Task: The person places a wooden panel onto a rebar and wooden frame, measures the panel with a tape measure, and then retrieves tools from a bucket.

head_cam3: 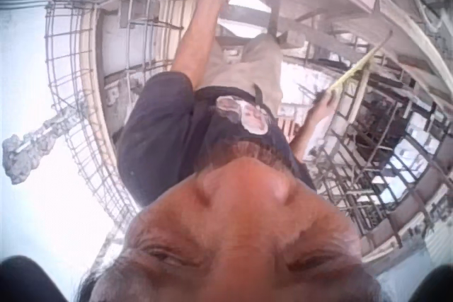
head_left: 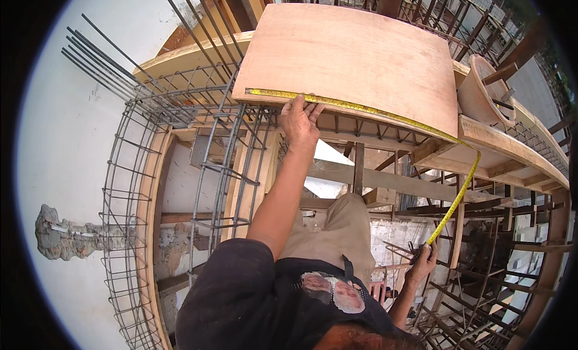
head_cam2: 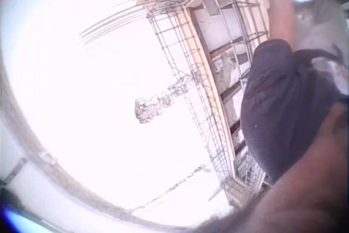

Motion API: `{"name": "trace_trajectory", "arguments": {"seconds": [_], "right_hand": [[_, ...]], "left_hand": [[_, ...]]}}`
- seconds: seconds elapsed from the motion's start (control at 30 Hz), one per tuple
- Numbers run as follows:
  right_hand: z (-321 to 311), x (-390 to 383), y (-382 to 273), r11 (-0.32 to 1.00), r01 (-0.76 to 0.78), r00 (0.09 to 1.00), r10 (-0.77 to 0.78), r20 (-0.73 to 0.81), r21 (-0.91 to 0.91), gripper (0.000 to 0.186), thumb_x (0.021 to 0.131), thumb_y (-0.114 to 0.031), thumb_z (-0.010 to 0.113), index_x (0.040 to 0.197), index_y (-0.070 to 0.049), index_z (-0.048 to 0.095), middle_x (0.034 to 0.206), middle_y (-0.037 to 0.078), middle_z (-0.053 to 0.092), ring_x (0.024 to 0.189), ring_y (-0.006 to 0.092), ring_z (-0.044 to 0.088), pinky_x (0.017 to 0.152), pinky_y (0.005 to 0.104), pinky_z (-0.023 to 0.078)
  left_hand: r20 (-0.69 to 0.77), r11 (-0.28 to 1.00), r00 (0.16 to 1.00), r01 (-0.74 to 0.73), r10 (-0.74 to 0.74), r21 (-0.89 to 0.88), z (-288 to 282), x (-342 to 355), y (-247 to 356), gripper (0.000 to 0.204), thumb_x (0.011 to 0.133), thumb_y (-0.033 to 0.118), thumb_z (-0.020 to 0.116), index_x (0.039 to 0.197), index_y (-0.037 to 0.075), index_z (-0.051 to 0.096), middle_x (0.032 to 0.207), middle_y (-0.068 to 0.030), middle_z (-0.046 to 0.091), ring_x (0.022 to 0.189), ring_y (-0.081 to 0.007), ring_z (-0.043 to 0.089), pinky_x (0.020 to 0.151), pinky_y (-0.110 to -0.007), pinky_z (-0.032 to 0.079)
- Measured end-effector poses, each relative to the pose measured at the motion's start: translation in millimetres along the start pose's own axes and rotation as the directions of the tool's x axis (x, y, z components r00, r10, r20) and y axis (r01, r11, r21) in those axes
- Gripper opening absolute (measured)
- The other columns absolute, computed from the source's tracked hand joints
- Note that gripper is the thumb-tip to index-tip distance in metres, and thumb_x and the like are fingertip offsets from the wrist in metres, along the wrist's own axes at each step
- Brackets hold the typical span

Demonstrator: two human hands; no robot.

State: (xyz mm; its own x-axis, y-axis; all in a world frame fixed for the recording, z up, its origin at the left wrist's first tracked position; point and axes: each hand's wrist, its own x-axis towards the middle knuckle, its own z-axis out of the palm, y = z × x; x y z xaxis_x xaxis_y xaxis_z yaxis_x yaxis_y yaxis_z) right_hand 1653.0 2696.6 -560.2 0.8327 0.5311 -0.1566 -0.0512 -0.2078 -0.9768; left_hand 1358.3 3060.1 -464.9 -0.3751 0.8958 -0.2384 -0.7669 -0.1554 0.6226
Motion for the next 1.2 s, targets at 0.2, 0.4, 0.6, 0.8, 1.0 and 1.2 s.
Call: {"name": "trace_trajectory", "arguments": {"seconds": [0.2,0.4,0.6,0.8,1.0,1.2], "right_hand": [[0.8,-15.7,-38.4,0.999,-0.014,0.996,0.012,0.085,0.031,0.034,0.094,-0.018,0.061,0.123,-0.001,0.057,0.078,0.002,0.058,0.058,0.0055,0.05,0.043,0.0195,0.033],[-5.4,-17.8,-57.5,0.999,-0.014,0.991,0.008,0.131,0.041,0.031,0.094,-0.02,0.06,0.12,-0.002,0.058,0.079,0.004,0.06,0.058,0.0069,0.053,0.043,0.0197,0.035],[-4.4,-29.4,-82.5,0.992,-0.036,0.989,0.018,0.148,0.118,0.029,0.095,-0.023,0.059,0.116,-0.003,0.059,0.079,0.005,0.062,0.055,0.0084,0.056,0.038,0.0195,0.035],[-14.9,-21.5,-90.7,0.954,-0.168,0.973,0.12,0.198,0.247,0.037,0.094,-0.028,0.06,0.122,-0.004,0.058,0.081,0.005,0.064,0.058,0.0105,0.061,0.037,0.0188,0.038],[-6.7,7.8,-109.4,0.988,-0.084,0.976,0.055,0.211,0.128,0.048,0.092,-0.029,0.065,0.131,-0.003,0.055,0.074,0.0,0.056,0.054,0.0042,0.049,0.039,0.0179,0.031],[-6.5,44.9,-123.4,0.883,0.178,0.98,-0.118,0.161,-0.434,0.059,0.087,-0.038,0.065,0.13,0.002,0.057,0.117,0.025,0.066,0.111,0.0334,0.064,0.096,0.0389,0.046]], "left_hand": [[-0.015,0.997,1.0,-0.01,0.011,0.08,-7.8,51.0,20.2,0.029,0.091,0.006,0.058,0.114,-0.01,0.049,0.1,-0.0193,0.058,0.085,-0.0312,0.066,0.066,-0.039,0.063],[-0.073,0.976,0.997,0.022,-0.007,0.216,-5.9,80.6,37.8,0.034,0.093,0.006,0.058,0.119,-0.012,0.047,0.109,-0.0237,0.059,0.085,-0.0344,0.069,0.057,-0.033,0.062],[-0.112,0.952,0.988,0.132,-0.105,0.276,0.2,84.1,45.5,0.035,0.095,0.004,0.056,0.123,-0.014,0.045,0.112,-0.0274,0.06,0.086,-0.0373,0.07,0.053,-0.031,0.06],[-0.117,0.928,0.989,0.127,-0.091,0.351,8.5,97.6,33.6,0.028,0.093,0.0,0.055,0.114,-0.017,0.045,0.096,-0.0278,0.064,0.071,-0.0394,0.071,0.041,-0.032,0.053],[-0.071,0.841,0.992,0.127,-0.106,0.526,-7.3,121.2,36.9,0.025,0.096,0.002,0.052,0.112,-0.016,0.046,0.096,-0.029,0.066,0.072,-0.0365,0.072,0.041,-0.029,0.054],[-0.049,0.812,0.992,0.125,-0.117,0.57,-5.5,133.5,38.9,0.025,0.096,0.003,0.051,0.112,-0.015,0.046,0.093,-0.0285,0.067,0.07,-0.0358,0.072,0.042,-0.028,0.055]]}}
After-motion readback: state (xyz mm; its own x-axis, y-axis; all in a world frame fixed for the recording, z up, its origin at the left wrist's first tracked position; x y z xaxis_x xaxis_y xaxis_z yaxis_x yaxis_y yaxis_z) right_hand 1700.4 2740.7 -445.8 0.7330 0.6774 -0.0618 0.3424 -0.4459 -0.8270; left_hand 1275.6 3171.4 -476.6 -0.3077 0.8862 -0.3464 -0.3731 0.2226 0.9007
